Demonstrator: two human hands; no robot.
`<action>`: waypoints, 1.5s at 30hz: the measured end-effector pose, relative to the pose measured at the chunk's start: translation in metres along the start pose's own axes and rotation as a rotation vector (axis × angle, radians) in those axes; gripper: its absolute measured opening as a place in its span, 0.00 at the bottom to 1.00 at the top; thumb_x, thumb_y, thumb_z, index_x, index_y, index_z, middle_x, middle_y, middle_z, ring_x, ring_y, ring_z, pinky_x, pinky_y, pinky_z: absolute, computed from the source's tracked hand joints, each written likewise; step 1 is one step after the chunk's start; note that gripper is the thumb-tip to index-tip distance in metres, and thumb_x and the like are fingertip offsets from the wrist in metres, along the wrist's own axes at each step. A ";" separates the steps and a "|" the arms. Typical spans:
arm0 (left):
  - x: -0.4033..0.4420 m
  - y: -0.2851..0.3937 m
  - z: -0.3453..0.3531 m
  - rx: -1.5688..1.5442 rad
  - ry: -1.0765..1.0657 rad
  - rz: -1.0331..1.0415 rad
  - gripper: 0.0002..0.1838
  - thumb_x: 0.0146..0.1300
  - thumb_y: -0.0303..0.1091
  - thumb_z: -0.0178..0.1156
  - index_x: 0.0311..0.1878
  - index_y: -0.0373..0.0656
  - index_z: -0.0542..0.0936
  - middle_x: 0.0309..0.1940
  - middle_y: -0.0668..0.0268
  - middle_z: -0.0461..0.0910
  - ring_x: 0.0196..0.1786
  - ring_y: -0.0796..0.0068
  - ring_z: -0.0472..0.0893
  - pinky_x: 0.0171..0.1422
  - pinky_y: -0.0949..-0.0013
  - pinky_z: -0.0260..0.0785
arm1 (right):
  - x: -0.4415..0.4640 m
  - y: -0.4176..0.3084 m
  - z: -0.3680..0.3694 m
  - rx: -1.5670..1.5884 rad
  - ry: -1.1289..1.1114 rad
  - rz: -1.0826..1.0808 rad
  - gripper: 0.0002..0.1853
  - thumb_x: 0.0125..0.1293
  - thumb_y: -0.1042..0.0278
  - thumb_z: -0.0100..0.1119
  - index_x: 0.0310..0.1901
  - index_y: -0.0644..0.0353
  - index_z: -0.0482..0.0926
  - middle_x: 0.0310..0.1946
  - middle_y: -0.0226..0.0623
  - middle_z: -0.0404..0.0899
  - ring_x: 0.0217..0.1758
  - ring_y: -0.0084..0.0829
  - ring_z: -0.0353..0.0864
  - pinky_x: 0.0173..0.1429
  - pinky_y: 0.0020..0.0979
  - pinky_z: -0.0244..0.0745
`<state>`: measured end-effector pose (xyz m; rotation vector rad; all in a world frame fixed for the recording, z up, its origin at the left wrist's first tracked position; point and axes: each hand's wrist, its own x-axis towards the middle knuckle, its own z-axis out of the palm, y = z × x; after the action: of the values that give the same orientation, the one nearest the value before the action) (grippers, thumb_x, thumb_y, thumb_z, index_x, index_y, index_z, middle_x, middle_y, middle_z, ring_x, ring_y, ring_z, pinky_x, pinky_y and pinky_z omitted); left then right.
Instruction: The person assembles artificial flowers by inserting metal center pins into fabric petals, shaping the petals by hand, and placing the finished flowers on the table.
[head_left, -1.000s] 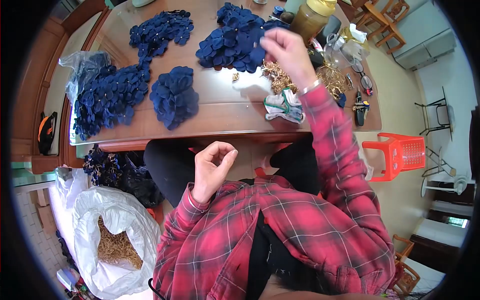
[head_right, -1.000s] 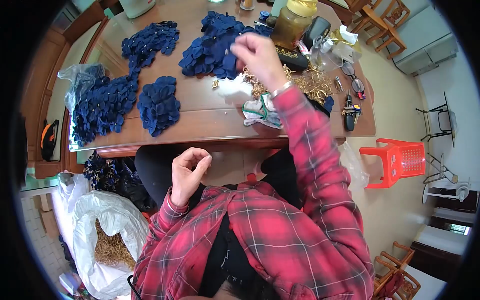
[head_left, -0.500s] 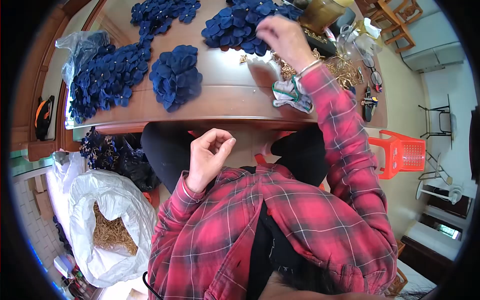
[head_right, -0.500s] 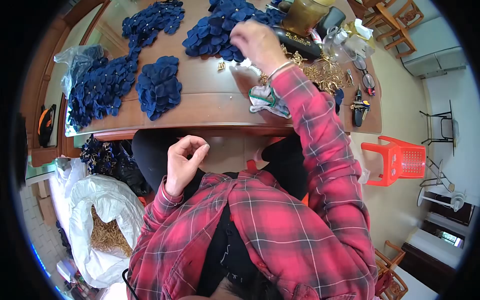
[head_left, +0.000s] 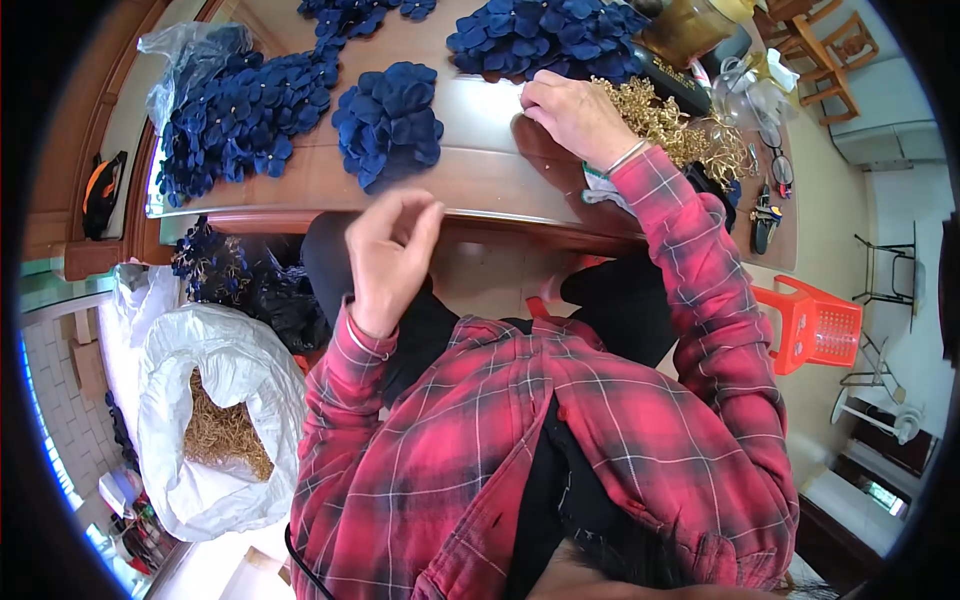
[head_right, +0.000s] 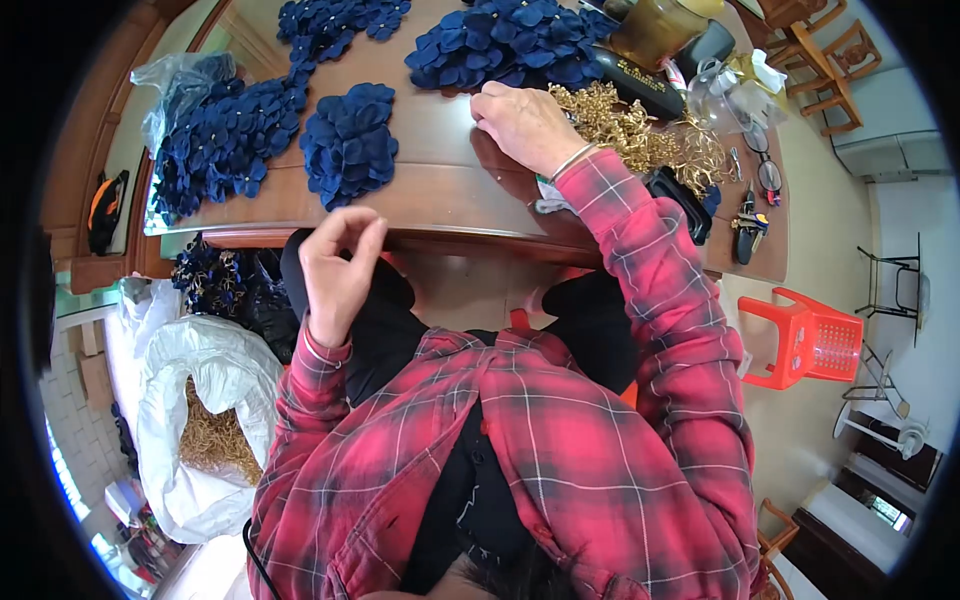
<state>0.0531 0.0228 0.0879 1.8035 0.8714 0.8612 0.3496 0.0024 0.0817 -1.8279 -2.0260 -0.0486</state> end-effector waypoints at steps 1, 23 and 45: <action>0.006 -0.003 -0.003 0.003 0.002 -0.003 0.04 0.61 0.22 0.65 0.39 0.36 0.83 0.27 0.71 0.81 0.25 0.82 0.70 0.32 0.79 0.64 | -0.001 -0.001 0.000 -0.015 -0.020 0.012 0.04 0.64 0.69 0.60 0.37 0.57 0.81 0.37 0.32 0.81 0.34 0.42 0.81 0.42 0.39 0.75; 0.075 -0.003 -0.007 -0.147 0.241 0.131 0.06 0.63 0.27 0.68 0.40 0.35 0.83 0.28 0.69 0.80 0.28 0.81 0.76 0.34 0.79 0.69 | -0.020 -0.002 -0.004 0.174 -0.001 0.171 0.04 0.62 0.76 0.61 0.39 0.63 0.80 0.33 0.37 0.83 0.31 0.39 0.80 0.40 0.36 0.76; -0.011 0.036 0.027 -0.678 -0.155 -0.278 0.06 0.70 0.21 0.59 0.48 0.35 0.76 0.38 0.65 0.80 0.37 0.82 0.78 0.44 0.82 0.71 | -0.082 -0.128 -0.053 1.313 0.061 0.583 0.06 0.67 0.81 0.62 0.44 0.67 0.83 0.28 0.34 0.82 0.27 0.19 0.77 0.35 0.17 0.74</action>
<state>0.0779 -0.0095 0.1102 1.1110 0.6091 0.7112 0.2463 -0.1090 0.1352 -1.3210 -0.8824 1.0785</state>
